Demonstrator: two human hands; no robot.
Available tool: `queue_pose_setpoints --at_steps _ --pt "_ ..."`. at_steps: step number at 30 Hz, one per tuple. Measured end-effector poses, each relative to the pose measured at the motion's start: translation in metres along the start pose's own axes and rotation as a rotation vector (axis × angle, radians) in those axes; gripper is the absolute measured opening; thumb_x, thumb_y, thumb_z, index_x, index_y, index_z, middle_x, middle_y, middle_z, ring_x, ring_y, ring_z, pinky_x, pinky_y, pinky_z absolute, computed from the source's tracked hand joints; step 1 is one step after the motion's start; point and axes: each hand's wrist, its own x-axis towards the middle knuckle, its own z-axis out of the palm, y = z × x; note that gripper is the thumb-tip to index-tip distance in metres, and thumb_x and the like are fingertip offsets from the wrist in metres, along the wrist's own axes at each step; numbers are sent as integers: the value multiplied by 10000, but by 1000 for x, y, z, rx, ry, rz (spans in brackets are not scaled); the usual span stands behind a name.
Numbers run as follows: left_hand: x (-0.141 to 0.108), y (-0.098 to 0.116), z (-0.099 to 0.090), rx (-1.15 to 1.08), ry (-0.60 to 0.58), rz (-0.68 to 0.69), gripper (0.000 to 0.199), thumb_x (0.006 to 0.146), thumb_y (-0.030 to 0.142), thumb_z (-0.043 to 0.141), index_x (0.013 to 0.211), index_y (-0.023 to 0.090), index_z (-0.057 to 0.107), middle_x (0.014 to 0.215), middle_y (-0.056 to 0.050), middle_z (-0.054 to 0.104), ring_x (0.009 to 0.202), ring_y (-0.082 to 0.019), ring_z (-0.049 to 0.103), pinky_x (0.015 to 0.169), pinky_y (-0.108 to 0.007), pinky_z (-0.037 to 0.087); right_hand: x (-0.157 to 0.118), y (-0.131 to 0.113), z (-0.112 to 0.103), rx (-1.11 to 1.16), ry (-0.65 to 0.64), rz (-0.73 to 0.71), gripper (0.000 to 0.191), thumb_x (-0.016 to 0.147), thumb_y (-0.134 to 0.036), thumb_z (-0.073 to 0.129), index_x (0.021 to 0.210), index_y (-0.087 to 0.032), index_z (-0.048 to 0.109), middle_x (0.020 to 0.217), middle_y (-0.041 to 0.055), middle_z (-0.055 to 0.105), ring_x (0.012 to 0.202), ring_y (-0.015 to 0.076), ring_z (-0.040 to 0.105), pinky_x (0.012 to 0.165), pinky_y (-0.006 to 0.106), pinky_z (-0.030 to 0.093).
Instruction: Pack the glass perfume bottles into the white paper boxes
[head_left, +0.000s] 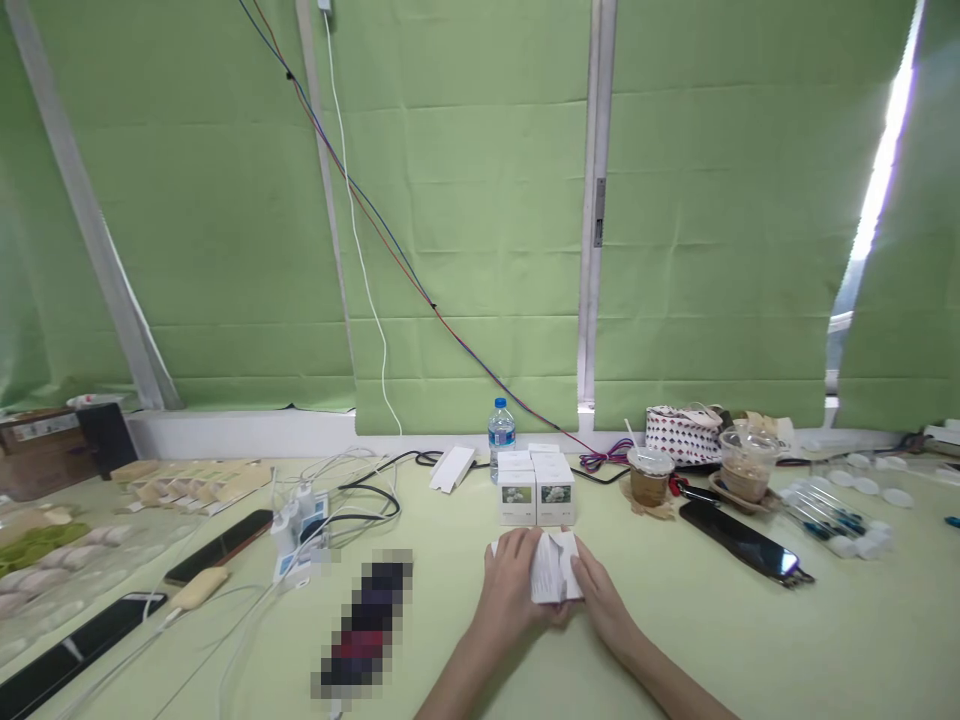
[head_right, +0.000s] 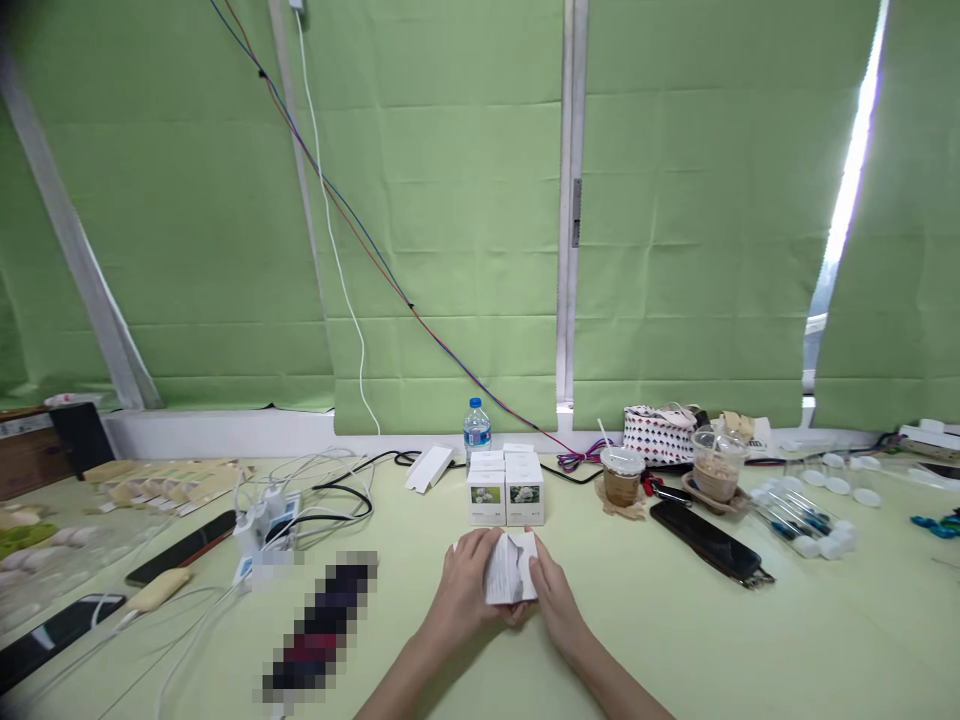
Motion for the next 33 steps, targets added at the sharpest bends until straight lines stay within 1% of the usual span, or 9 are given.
queue_pose_setpoints --at_steps 2,4,6,10,13,17,22,28,33 --pt "4 -2 -5 -136 20 -65 834 436 315 841 1194 228 504 1150 -91 578 1054 -319 522 863 -419 421 3 -4 -3 33 36 42 747 826 -666 448 1423 -229 338 1161 101 622 893 254 641 676 348 543" --pt "7 -4 -8 -227 23 -108 861 407 294 856 1189 222 503 1140 -92 579 1037 -316 532 839 -399 443 5 -8 -6 -3 56 28 694 868 -634 393 1438 -259 269 1082 82 613 744 221 641 543 323 531" --pt "8 -7 -8 -238 21 -125 897 383 274 869 1197 216 495 1148 -97 574 1052 -323 526 843 -402 443 4 -11 -8 -159 124 -134 558 906 -566 377 1373 -260 366 1020 67 579 772 215 616 576 322 529" --pt "5 -8 -2 -33 28 -102 845 449 243 837 1214 237 479 1203 -93 554 1113 -334 496 898 -462 389 1 -15 -10 -634 165 -552 251 925 -362 453 1054 -245 633 1019 82 529 932 237 533 824 395 473" --pt "2 -5 0 143 26 -68 777 525 200 781 1232 261 466 1238 -84 551 1168 -339 463 949 -516 320 -1 -17 -8 -868 147 -640 216 922 -257 454 933 -244 669 996 86 538 868 233 509 772 396 455" --pt "-1 -3 0 258 11 -33 756 553 144 739 1246 262 462 1245 -85 557 1172 -331 459 978 -534 286 1 -14 -5 -844 144 -477 217 912 -274 480 783 -230 649 890 67 539 856 244 510 768 400 449" --pt "-3 -5 6 329 -9 20 767 565 92 721 1266 252 455 1256 -105 560 1175 -334 458 1000 -576 246 6 -1 0 -519 84 -227 146 831 -337 557 796 -218 634 897 45 515 906 234 534 844 378 448" --pt "4 -11 -2 315 -100 9 900 469 188 833 1280 266 452 1249 -122 559 1165 -357 473 967 -552 297 18 0 -9 -213 -2 -41 352 693 -540 605 651 -216 472 754 11 515 736 196 518 665 305 431" --pt "10 -23 -17 328 -120 -46 911 399 217 860 1232 291 496 1220 -122 567 1167 -380 472 973 -574 263 32 2 -34 -234 -14 88 358 663 -530 554 616 -241 349 562 -46 448 532 141 456 490 248 349"
